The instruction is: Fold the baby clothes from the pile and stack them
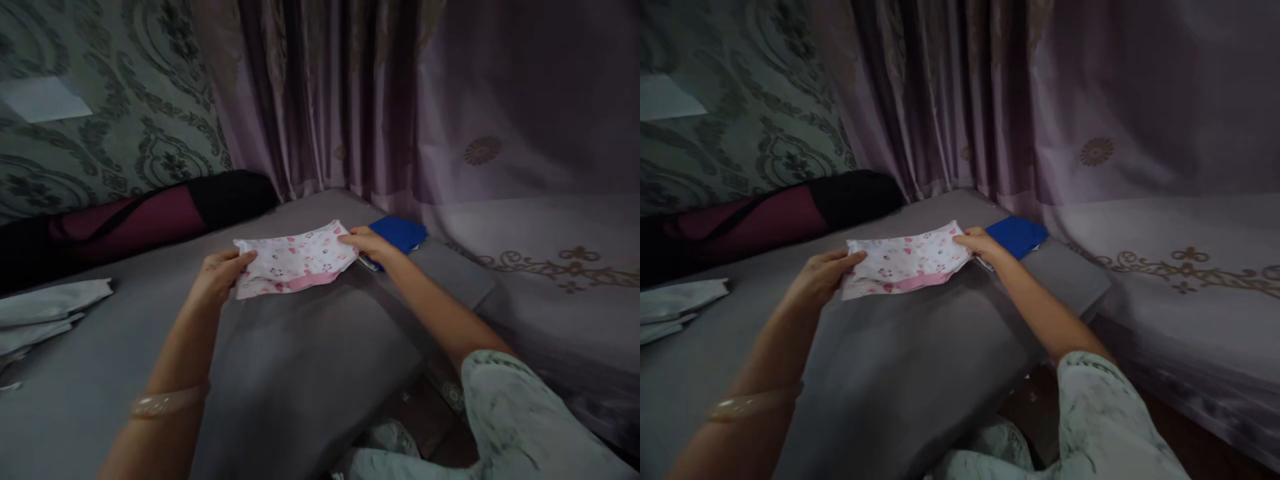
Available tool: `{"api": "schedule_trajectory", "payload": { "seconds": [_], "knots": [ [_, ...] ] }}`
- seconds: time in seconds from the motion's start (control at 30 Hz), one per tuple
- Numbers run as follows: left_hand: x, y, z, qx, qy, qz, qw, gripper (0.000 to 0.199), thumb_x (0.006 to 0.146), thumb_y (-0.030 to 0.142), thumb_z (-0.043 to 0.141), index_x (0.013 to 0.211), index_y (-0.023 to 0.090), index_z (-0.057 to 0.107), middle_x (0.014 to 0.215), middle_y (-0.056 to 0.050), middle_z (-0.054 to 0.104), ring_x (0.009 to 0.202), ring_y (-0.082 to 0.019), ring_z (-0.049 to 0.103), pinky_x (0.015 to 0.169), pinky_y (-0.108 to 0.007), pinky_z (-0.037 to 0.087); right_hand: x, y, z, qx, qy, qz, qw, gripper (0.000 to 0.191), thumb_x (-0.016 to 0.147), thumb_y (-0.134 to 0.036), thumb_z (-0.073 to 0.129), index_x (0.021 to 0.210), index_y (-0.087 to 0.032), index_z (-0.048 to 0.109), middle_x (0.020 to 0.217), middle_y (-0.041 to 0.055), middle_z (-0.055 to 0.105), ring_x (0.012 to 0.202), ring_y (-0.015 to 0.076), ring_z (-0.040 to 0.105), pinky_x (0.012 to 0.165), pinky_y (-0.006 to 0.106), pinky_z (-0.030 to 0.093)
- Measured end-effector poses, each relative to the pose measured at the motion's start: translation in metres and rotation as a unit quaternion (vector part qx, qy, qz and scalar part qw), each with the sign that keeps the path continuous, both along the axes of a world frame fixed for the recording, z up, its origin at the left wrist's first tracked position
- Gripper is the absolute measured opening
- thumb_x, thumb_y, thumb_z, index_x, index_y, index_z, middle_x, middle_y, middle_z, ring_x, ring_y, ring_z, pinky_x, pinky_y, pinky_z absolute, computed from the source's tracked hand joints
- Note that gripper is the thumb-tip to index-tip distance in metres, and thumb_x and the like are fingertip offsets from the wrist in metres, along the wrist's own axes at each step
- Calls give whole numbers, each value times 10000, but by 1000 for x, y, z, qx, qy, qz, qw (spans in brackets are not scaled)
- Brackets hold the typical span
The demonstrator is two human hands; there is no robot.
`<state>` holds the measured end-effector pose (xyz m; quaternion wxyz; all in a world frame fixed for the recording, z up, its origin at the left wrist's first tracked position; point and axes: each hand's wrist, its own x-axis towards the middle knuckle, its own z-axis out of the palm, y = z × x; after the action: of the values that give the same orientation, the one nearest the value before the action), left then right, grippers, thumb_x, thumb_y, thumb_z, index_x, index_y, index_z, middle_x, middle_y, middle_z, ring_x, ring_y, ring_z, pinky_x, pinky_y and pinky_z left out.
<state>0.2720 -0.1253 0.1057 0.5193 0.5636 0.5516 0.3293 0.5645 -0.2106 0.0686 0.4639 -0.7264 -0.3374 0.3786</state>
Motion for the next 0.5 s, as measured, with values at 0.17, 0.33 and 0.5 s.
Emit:
{"api": "schedule_trajectory", "payload": {
  "seconds": [0.17,0.33,0.5],
  "knots": [
    [91,-12,-21,-63,-156,-24,985,196,619,211,779,781,134,699,605,-37,658,523,-137,602,486,-216,482,82,-28,30,-42,-35,-50,997,118,741,-177,736,727,-168,620,617,5,635,544,118,577,517,208,459],
    [169,-30,-42,-97,-283,-68,952,175,725,128,684,899,133,703,680,-32,673,547,-109,607,574,-224,517,142,-42,51,-86,-183,-119,972,35,762,-121,668,766,-154,657,609,5,599,509,102,519,505,215,434],
    [224,-50,-55,-152,-337,-52,928,280,784,93,619,1054,151,661,775,-21,675,532,-68,573,619,-227,533,180,-41,63,-93,-262,-140,950,130,774,-73,611,865,-123,689,689,24,630,607,123,569,630,245,485]
  ]
}}
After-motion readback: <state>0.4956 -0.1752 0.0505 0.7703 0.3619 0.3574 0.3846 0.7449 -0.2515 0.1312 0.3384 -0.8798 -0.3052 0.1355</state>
